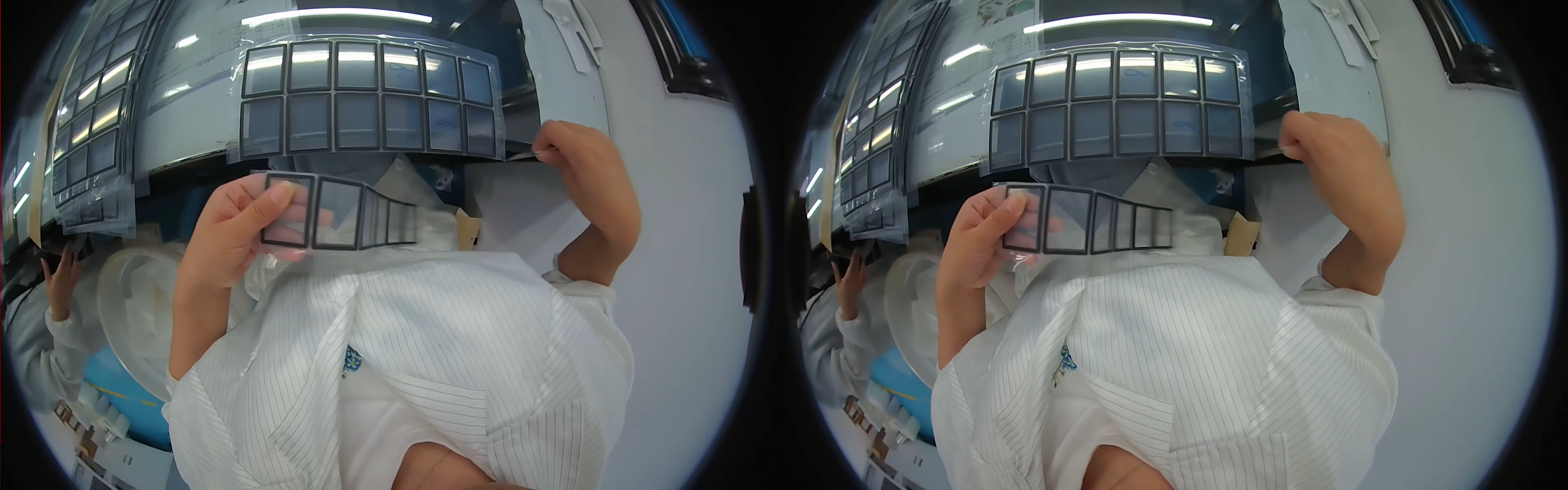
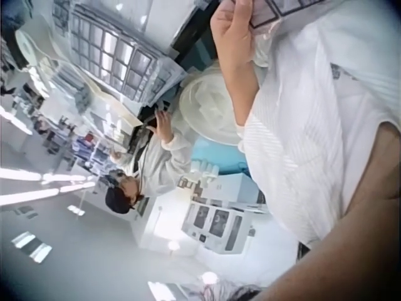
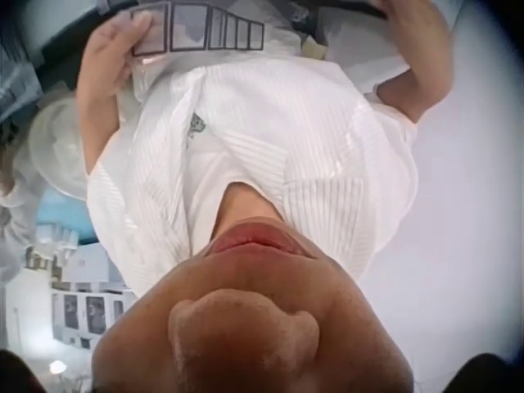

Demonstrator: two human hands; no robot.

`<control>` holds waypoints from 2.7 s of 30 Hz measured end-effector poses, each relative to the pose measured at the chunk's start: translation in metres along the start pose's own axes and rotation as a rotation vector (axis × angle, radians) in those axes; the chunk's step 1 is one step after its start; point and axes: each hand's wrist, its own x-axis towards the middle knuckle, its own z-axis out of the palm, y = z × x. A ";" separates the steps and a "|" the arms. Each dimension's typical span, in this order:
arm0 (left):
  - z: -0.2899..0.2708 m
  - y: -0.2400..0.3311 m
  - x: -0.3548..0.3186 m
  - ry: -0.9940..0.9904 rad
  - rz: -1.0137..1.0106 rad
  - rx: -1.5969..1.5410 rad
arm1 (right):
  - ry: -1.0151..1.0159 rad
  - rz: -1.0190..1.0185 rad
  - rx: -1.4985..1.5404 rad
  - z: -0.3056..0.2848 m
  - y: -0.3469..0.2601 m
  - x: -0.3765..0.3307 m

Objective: Inspecting and placing small rectangular electronic components into a grid tray at a manufacturing workstation.

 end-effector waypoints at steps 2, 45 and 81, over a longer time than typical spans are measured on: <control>0.016 0.010 -0.001 -0.043 -0.061 0.163 | 0.104 -0.020 0.161 0.011 -0.010 0.000; -0.025 -0.002 -0.009 0.250 0.015 0.075 | -0.112 0.465 1.491 0.096 0.003 -0.014; -0.039 0.013 -0.015 0.244 0.351 0.356 | 0.270 -0.764 0.486 0.045 -0.144 0.126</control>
